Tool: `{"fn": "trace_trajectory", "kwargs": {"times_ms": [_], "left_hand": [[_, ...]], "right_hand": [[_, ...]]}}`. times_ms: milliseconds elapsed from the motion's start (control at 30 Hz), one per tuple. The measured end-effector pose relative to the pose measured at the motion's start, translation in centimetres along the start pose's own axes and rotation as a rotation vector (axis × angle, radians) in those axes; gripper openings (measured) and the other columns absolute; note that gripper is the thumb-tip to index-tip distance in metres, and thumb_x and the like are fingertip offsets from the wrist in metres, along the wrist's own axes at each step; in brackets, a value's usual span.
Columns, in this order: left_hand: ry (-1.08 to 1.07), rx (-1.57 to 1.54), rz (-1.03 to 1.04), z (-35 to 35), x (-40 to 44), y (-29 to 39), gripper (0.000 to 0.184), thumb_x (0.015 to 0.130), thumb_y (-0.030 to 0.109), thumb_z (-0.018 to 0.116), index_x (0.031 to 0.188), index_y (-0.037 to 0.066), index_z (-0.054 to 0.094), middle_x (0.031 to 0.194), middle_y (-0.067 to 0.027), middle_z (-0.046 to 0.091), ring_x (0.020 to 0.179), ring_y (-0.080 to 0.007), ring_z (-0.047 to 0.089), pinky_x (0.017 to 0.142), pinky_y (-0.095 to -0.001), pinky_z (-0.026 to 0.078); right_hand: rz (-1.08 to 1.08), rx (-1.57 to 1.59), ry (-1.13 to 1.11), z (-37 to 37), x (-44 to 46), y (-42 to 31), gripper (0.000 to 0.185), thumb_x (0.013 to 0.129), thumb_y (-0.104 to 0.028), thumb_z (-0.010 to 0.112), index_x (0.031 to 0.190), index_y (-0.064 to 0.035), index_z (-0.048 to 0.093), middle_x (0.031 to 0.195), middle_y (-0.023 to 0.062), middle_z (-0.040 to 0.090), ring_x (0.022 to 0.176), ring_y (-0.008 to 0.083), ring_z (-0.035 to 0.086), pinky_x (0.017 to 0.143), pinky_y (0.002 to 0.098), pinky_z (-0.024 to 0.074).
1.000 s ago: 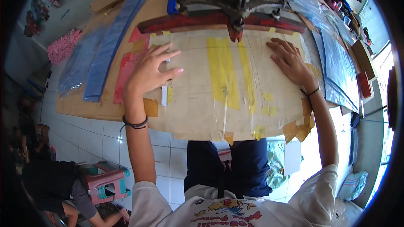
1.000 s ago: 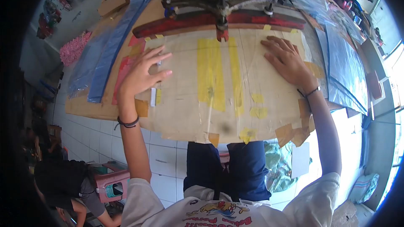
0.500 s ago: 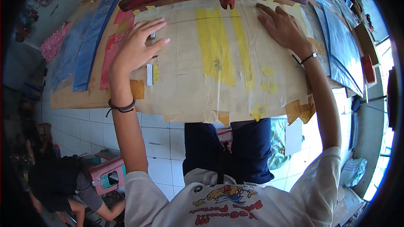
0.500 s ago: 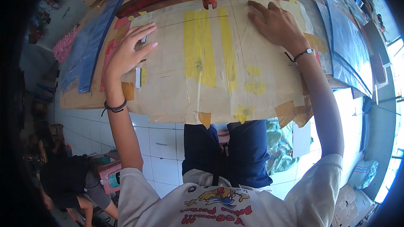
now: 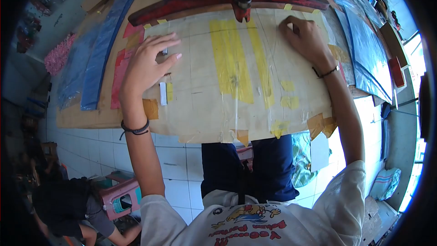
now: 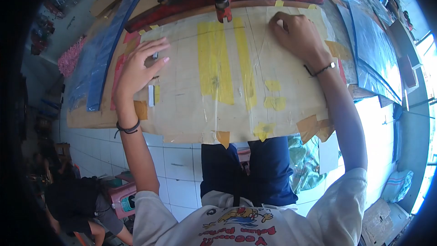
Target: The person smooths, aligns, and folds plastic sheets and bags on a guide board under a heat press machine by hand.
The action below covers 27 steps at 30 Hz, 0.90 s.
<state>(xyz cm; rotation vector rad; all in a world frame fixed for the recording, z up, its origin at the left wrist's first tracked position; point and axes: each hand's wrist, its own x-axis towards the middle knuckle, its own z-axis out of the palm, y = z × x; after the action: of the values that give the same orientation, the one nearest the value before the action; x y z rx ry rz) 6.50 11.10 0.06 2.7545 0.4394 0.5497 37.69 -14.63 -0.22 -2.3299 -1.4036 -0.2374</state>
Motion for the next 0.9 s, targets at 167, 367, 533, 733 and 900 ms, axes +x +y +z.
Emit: {"fn": "trace_trajectory", "kwargs": {"times_ms": [167,367,533,733,900], "left_hand": [[0.071,0.012,0.056,-0.6,0.1,1.1,0.022,0.085,0.018,0.075,0.102,0.005,0.078,0.122,-0.0080,0.073,0.118,-0.0275,0.063,0.104,-0.0386,0.048],[0.027,-0.123,0.013,-0.6,0.1,1.1,0.019,0.082,0.011,0.077,0.099,0.003,0.077,0.114,-0.0090,0.074,0.111,-0.0262,0.066,0.100,-0.0365,0.049],[0.040,-0.141,0.047,-0.5,0.1,0.6,0.019,0.082,0.010,0.078,0.099,0.002,0.077,0.113,-0.0096,0.074,0.109,-0.0259,0.066,0.100,-0.0364,0.050],[0.080,-0.243,0.039,-0.5,0.5,0.3,0.017,0.085,0.012,0.076,0.100,0.003,0.076,0.117,-0.0097,0.073,0.113,-0.0252,0.066,0.101,-0.0355,0.049],[0.167,-0.558,-0.059,0.1,-1.1,-0.7,0.023,0.093,0.013,0.070,0.114,0.005,0.072,0.128,-0.0130,0.068,0.118,-0.0262,0.065,0.104,-0.0358,0.048]], "right_hand": [[-0.018,0.070,-0.040,-0.3,-0.4,-0.6,0.029,0.093,-0.032,0.063,0.093,-0.0044,0.071,0.070,0.0177,0.068,0.067,0.0380,0.066,0.065,0.0466,0.0518],[-0.082,0.064,-0.068,-0.4,-0.5,-0.4,0.028,0.093,-0.031,0.061,0.085,-0.0041,0.066,0.070,0.0169,0.066,0.067,0.0380,0.065,0.066,0.0473,0.0511],[-0.116,0.089,-0.079,-0.4,-0.3,0.5,0.028,0.093,-0.030,0.061,0.085,-0.0038,0.067,0.073,0.0175,0.068,0.070,0.0385,0.065,0.067,0.0485,0.0508],[-0.151,0.084,-0.031,-0.8,-0.4,0.3,0.028,0.094,-0.030,0.060,0.089,-0.0035,0.067,0.075,0.0194,0.068,0.073,0.0405,0.065,0.069,0.0500,0.0508],[-0.180,0.048,-0.041,-1.0,-3.0,-0.8,0.025,0.096,-0.030,0.059,0.105,-0.0082,0.068,0.102,0.0205,0.065,0.100,0.0389,0.062,0.087,0.0482,0.0480]]}}
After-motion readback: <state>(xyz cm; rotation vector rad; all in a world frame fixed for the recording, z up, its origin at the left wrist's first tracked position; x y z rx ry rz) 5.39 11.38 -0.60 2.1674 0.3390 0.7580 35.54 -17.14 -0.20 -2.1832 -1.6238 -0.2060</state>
